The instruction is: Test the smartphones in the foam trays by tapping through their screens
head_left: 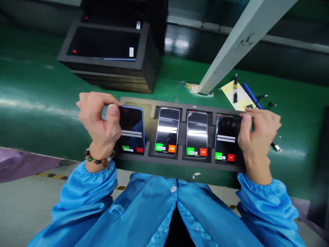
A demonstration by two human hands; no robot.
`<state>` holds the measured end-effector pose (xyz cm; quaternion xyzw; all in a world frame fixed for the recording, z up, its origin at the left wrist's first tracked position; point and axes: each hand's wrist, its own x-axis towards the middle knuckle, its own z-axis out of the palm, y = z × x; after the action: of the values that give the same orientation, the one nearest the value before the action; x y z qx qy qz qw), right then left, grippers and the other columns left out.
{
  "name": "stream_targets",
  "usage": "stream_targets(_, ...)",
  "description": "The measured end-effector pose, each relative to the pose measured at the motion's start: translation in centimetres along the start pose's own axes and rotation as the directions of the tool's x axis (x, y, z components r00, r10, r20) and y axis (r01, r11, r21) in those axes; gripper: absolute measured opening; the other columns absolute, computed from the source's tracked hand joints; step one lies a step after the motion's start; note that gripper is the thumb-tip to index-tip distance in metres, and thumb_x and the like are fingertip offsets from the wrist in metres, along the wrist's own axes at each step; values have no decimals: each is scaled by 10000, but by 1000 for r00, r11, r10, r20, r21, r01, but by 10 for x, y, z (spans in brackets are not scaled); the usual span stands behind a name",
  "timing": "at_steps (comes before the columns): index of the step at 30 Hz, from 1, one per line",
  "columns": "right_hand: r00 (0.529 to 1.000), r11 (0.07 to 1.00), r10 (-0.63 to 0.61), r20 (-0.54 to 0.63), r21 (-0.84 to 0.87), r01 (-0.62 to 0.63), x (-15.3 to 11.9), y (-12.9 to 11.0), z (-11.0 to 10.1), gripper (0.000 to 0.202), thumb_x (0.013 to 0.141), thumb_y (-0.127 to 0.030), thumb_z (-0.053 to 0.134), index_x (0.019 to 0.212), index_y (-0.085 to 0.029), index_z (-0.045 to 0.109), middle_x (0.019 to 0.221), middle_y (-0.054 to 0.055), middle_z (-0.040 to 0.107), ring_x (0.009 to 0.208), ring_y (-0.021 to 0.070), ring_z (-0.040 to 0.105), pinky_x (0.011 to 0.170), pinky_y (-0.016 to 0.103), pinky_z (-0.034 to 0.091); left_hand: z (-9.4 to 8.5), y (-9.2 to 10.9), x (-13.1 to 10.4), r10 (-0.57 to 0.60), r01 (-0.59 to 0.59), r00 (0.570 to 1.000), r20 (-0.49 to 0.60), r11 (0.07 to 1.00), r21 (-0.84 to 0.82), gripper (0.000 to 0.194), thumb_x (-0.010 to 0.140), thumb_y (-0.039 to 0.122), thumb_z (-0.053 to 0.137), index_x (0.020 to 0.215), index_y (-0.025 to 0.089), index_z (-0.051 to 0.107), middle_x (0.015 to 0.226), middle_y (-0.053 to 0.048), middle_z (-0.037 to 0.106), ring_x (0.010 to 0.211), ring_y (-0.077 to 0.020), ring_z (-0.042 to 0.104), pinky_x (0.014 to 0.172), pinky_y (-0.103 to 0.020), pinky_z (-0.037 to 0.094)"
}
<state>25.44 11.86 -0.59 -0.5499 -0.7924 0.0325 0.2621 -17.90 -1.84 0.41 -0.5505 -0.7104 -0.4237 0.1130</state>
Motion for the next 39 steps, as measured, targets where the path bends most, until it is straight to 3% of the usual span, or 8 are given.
stream_targets(3,998,998,-53,27,27,52,0,-13,-6,430,1137,-510,415,1074,-233,738,1153,154,790,1206,371,647,1061,569,436,-9,1,-5,22,-33,990,-141,996,-77,655,1087,720,313,826,223,651,827,-75,659,890,-259,599,1092,-537,412)
stream_targets(6,960,984,-128,250,153,91,4,-34,-2,419,1142,-531,416,1164,-243,720,1182,125,785,1187,342,638,1046,536,452,-8,1,-3,-15,14,999,45,1000,28,598,1094,670,388,838,226,695,866,-86,716,958,-278,614,1042,-520,427)
stream_targets(9,917,980,-151,370,177,90,6,-55,8,456,1158,-551,343,1259,-253,674,1308,128,751,1266,349,581,1091,543,426,2,-1,2,-143,85,949,280,974,211,512,1100,587,454,855,227,723,881,-93,741,1023,-320,614,993,-524,424)
stream_targets(12,923,990,-126,364,110,91,6,-69,15,512,1155,-597,310,1283,-247,660,1317,152,735,1270,377,553,1064,562,420,11,-3,3,-188,53,889,417,948,314,522,1095,621,484,877,229,753,949,-118,754,1078,-375,623,990,-551,429)
stream_targets(18,930,990,-123,346,102,93,4,-78,23,492,1149,-588,350,1313,-235,651,1357,171,734,1316,405,536,1065,597,414,11,13,-1,-87,-41,901,425,958,283,437,1083,619,542,1056,262,794,1121,-138,711,1149,-385,606,1008,-555,450)
stream_targets(23,927,993,-94,362,102,61,6,-80,30,456,1144,-570,359,1248,-239,655,1293,168,757,1274,414,528,1025,610,395,29,39,1,119,-260,760,639,957,131,439,1104,593,533,1184,248,792,1203,-144,708,1151,-380,598,993,-557,472)
stream_targets(26,928,994,-88,362,94,58,6,-81,32,454,1138,-586,365,1182,-241,657,1188,163,763,1212,406,525,983,588,397,42,49,1,143,-312,721,678,941,134,461,1120,564,514,1223,201,779,1235,-171,701,1153,-394,599,985,-560,483)
stream_targets(39,926,982,-172,337,127,137,6,-84,39,465,1153,-558,355,1326,-237,643,1254,149,788,1272,400,537,1091,614,397,58,65,-7,118,-280,728,676,951,135,558,1104,654,506,1199,159,745,1267,-209,667,1166,-416,601,964,-559,505)
